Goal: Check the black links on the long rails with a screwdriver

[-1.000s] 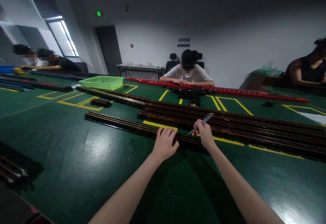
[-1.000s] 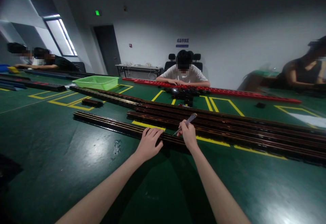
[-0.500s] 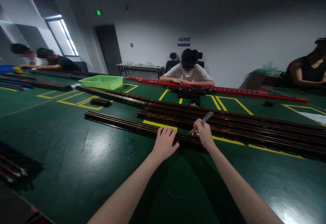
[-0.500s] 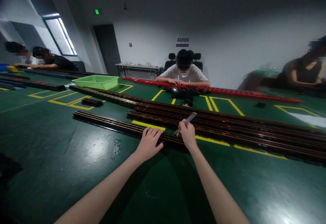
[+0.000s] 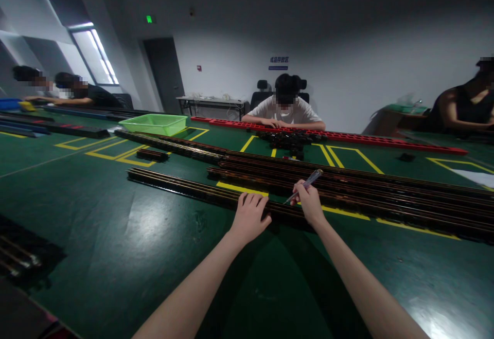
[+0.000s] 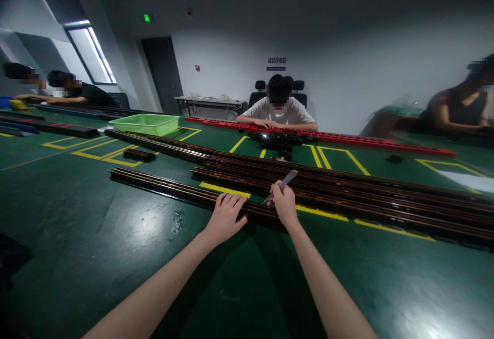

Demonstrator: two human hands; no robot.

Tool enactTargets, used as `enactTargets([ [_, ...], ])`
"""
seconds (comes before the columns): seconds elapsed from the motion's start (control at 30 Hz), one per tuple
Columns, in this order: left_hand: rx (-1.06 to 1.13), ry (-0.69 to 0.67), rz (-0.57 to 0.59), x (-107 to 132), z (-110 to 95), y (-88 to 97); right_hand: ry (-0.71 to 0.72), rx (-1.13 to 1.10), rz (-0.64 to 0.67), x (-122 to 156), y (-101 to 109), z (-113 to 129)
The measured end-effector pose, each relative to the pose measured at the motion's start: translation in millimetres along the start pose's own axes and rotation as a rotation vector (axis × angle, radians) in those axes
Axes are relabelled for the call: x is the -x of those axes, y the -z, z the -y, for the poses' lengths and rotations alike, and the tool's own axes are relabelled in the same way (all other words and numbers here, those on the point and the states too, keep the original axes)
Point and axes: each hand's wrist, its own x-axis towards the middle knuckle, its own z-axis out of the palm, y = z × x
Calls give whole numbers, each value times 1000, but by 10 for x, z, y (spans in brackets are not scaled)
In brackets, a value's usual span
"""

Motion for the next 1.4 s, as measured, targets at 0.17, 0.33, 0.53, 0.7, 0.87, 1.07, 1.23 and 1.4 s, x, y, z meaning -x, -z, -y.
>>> enactTargets([
  [0.17,-1,3,9,-9,-1,11,0,0,4,6,1,10],
  [0.33,7,5,8,3,-1,12,-1,-7,5,4,2,4],
  [0.53,-15,5,8,-5,6,4,9,-4,1,-2,5,-7],
  [0.7,-8,2,4,-7,11,-15,-1,-13,-7,-2,-3,-1],
  [0.87,-10,-1,2,4,11,-18,-1,-14,-2,1,-5,9],
  [1.07,-1,1,2,3,10,-14,5,-16,-1,0,-7,1],
  [1.23,-2,1,0,0,10,-11,8,-12,1,4,-3,-3],
  [1.4,-4,-3,-7,4,12,-12,-3,-12,8,8,-3,8],
])
